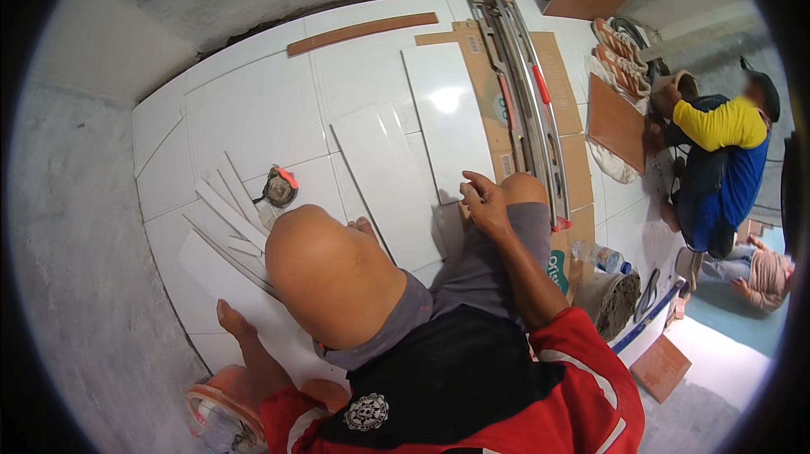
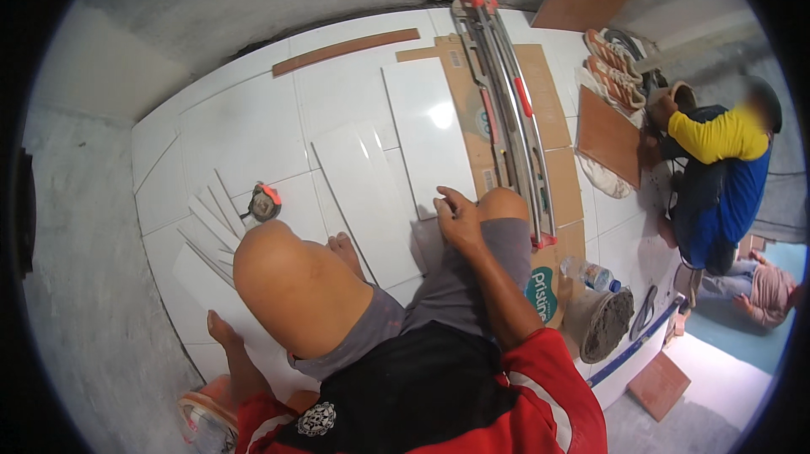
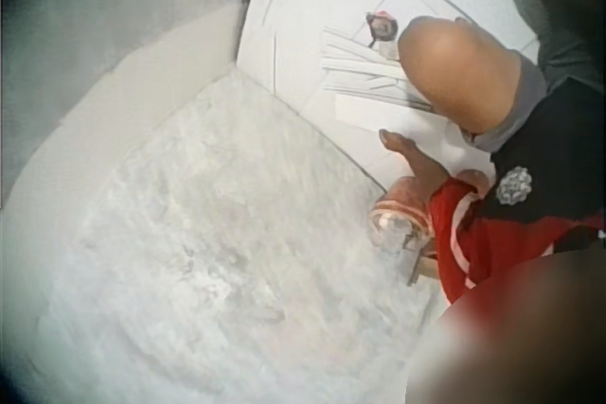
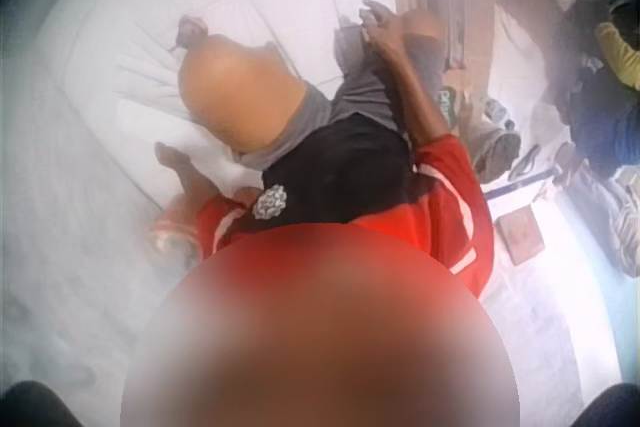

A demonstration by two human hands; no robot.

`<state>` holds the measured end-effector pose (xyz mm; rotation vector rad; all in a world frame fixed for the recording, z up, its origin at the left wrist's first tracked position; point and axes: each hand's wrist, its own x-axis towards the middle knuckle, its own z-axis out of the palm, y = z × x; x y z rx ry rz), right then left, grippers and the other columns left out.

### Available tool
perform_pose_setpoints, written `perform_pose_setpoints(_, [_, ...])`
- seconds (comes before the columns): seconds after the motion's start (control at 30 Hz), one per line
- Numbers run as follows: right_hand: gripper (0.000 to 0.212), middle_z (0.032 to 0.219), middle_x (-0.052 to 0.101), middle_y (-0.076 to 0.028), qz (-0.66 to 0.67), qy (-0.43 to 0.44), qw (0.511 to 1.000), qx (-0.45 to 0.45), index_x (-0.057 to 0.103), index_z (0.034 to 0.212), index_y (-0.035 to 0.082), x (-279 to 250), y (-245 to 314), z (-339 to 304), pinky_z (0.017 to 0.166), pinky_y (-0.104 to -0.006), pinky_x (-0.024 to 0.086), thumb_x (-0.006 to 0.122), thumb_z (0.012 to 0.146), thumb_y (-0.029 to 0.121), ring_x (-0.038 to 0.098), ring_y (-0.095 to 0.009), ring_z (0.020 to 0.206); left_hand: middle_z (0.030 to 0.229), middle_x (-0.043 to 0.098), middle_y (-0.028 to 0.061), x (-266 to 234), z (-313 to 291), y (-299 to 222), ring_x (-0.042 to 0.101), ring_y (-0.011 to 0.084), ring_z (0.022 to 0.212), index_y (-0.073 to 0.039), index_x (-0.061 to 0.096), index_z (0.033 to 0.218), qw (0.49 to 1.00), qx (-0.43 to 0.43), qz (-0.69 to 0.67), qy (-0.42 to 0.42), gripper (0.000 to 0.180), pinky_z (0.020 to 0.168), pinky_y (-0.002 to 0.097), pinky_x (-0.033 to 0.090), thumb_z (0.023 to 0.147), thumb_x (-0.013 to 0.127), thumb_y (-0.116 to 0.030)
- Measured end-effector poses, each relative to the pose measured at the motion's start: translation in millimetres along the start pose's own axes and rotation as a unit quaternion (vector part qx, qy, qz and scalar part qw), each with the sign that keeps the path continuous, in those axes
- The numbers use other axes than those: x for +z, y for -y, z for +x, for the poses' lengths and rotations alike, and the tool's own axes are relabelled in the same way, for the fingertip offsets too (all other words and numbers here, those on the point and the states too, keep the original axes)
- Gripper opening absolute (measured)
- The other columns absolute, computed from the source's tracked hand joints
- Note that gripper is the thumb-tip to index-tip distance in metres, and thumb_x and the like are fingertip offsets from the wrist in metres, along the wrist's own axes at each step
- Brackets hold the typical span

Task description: The person measures and marks a white ceramic tile with a tape measure and marker, then uses a manual tile cutter to score and snap the tile into smaller pieces. The person also fits a cut piece against the wall to check alignment.

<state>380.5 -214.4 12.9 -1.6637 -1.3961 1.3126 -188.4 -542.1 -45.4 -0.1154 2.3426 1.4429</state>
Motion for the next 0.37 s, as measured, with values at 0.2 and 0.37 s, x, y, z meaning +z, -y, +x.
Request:
perform_pose_setpoints(0.2, [0.035, 0.087, 0.067, -0.006, -0.017, 0.017, 1.000, -0.005, 0.066, 0.126, 0.000, 16, 10, 0, 0.073, -0.0273, 0.050, 0.069, 0.096, 0.016, 0.059, -0.011, 0.079, 0.141, 0.057, 0.0165, -7, 17, 4, 0.053, 0.0279, 0.128, 0.006, 0.050, 0.142, 0.997, 0.022, 0.064, -0.023, 0.052, 0.110, 0.0391, 0.039, 0.104, 0.051, -0.029])
perform_pose_setpoints(0.37, [0.036, 0.098, 0.073, -0.011, -0.133, -0.025, 0.990, -0.034, 0.065, 0.129, 0.006, -5, -3, -7, 0.078, -0.0341, 0.056, 0.066, 0.094, 0.010, 0.069, -0.019, 0.085, 0.128, 0.063, 0.0278, 66, -10, -20, 0.057, 0.0406, 0.120, 0.013, 0.063, 0.120, 0.997, 0.082, -0.011, 0.006, 0.036, 0.105, 0.0497, 0.044, 0.101, 0.058, -0.017])
